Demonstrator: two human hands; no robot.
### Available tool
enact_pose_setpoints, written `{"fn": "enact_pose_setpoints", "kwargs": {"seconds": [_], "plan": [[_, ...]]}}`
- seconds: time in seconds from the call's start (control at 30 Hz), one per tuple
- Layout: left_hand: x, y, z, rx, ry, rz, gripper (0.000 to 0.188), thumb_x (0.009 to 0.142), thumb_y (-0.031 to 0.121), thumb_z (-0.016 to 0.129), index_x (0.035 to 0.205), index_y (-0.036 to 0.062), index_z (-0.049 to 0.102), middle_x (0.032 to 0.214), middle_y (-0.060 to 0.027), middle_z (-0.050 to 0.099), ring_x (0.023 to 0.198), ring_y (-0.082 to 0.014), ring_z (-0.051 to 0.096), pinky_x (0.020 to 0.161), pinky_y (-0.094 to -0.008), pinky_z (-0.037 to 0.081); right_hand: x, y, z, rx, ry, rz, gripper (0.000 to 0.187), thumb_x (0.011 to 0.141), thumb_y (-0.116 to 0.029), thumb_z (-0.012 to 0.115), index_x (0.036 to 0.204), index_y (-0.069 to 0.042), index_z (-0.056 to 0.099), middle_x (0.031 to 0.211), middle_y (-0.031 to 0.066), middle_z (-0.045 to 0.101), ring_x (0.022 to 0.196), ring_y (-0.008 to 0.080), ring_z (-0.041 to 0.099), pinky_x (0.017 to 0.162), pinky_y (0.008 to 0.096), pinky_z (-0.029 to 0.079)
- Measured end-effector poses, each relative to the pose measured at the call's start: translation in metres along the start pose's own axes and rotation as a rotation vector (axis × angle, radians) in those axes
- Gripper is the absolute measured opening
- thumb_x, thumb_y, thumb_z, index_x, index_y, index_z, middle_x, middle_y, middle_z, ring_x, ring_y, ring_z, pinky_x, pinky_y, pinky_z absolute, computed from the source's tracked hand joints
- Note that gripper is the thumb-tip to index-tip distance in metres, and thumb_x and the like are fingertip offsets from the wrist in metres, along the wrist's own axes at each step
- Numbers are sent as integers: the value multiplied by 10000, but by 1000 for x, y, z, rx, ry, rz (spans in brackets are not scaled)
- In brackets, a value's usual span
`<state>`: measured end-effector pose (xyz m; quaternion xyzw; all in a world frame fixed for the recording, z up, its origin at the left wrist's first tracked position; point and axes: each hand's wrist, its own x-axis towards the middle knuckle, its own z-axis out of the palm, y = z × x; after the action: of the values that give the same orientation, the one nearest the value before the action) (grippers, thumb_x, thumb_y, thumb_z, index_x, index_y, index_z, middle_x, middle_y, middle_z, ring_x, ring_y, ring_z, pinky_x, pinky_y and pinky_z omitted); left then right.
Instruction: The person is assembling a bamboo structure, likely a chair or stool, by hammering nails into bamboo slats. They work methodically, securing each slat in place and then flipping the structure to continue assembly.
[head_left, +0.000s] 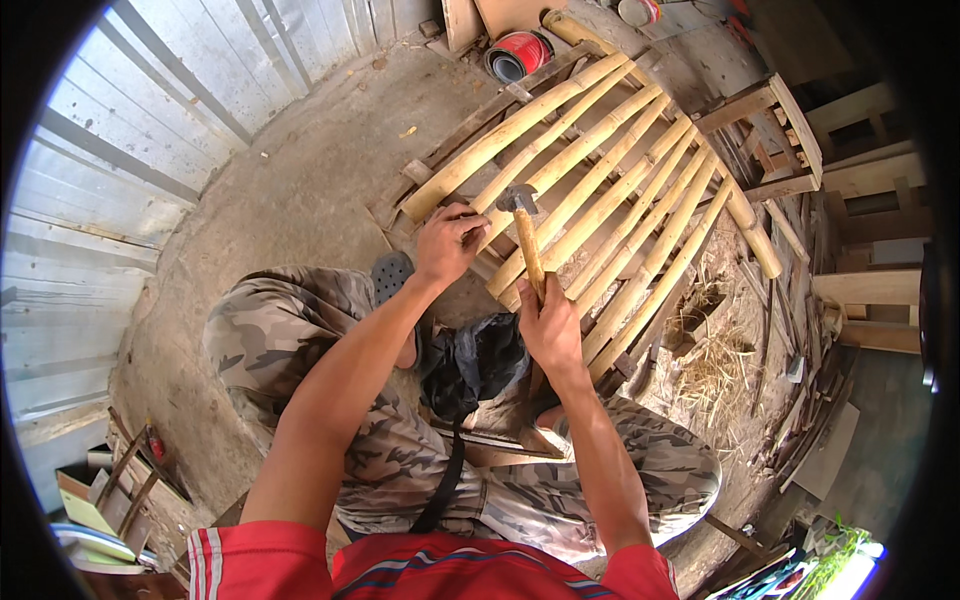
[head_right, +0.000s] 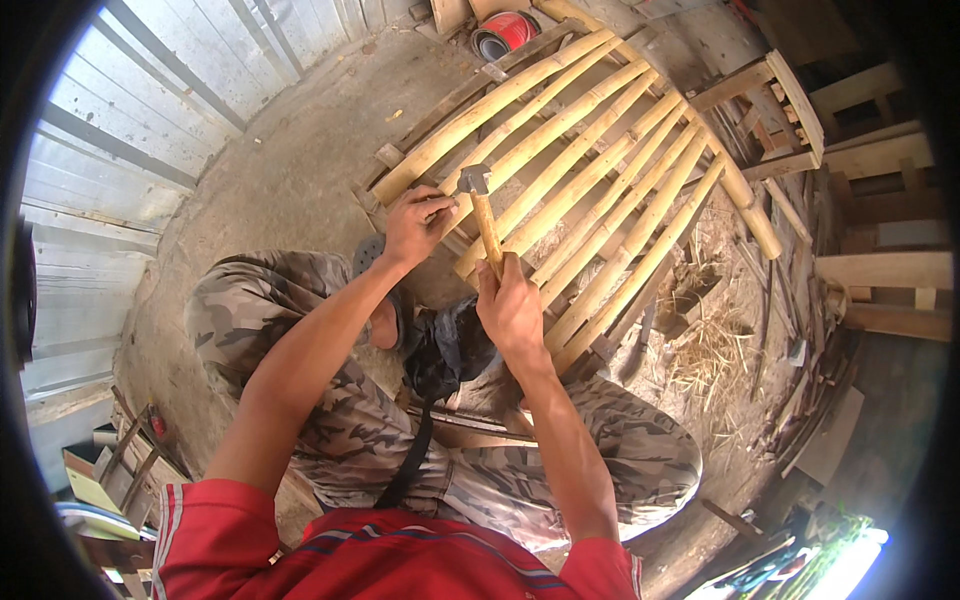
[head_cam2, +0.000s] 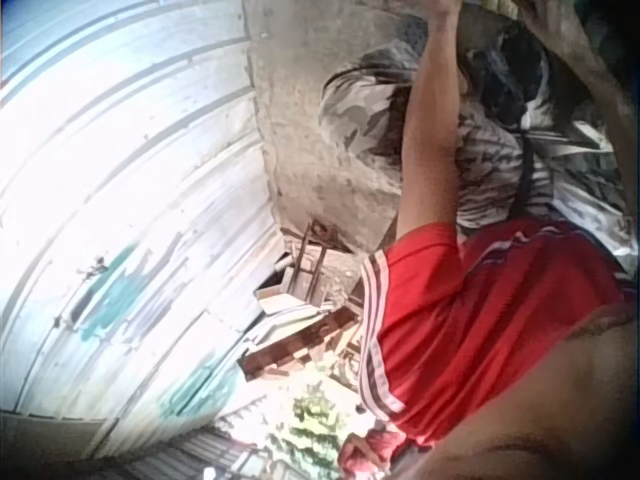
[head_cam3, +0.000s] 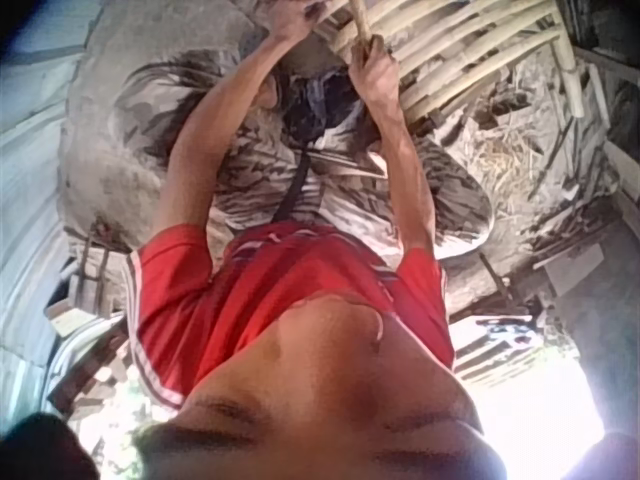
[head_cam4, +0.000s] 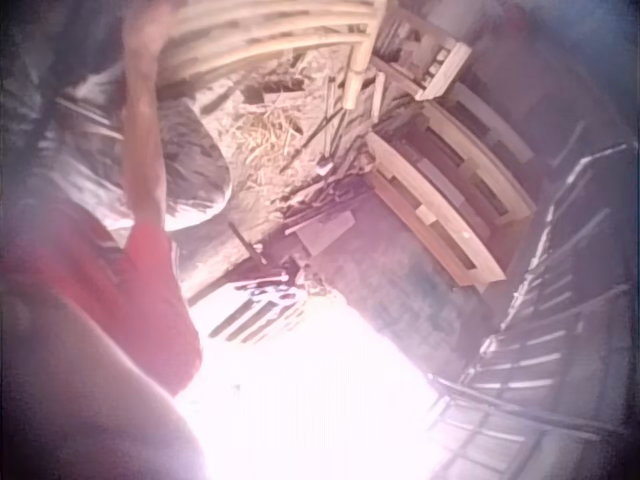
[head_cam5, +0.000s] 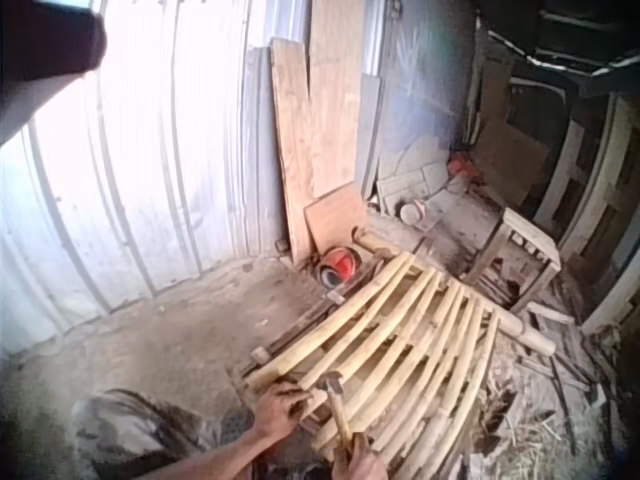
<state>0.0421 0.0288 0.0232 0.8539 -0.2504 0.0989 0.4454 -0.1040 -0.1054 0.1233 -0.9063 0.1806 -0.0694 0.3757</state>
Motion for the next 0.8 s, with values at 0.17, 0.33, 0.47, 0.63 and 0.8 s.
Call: {"fn": "enact_pose_setpoints", "kwargs": {"seconds": [0.17, 0.33, 0.47, 0.63, 0.8], "plan": [[1, 4, 2, 22, 7, 7, 126, 864, 157, 752, 971, 95, 772, 987, -46, 700, 907, -267, 657, 801, -380, 521, -2, 15, 8, -50, -24, -24, 262, 993, -213, 603, 935, 26, 514, 664, 295, 617, 633, 490, 644, 486, 513, 466], [-2, -1, 1, 12, 8, 22, 126, 863, 151, 750, 967, 83, 771, 986, -51, 701, 904, -270, 659, 805, -381, 521, -2, 0, 0, -18, -48, -9, 253, 988, -202, 604, 932, 26, 511, 676, 296, 622, 657, 491, 649, 504, 519, 485], [-2, -3, 4, 22, 5, 31, 125, 865, 154, 745, 965, 84, 773, 982, -51, 702, 902, -265, 660, 811, -379, 519, -3, 7, 10, -39, -51, 5, 255, 986, -205, 603, 950, 30, 510, 689, 304, 628, 661, 499, 646, 516, 526, 493], [-3, -2, 2, 35, -9, 20, 121, 860, 143, 746, 965, 89, 774, 983, -44, 706, 911, -265, 661, 823, -375, 520, -2, 8, 8, -59, -51, 40, 270, 987, -225, 602, 968, 28, 511, 698, 305, 633, 668, 505, 645, 531, 529, 499], [0, 0, -1, -7, -25, 40, 136, 872, 122, 727, 996, 77, 760, 994, -66, 703, 909, -267, 664, 808, -362, 524, 2, 11, 2, -55, -32, 45, 281, 987, -244, 603, 960, 23, 519, 703, 304, 637, 681, 501, 650, 538, 530, 503]]}}
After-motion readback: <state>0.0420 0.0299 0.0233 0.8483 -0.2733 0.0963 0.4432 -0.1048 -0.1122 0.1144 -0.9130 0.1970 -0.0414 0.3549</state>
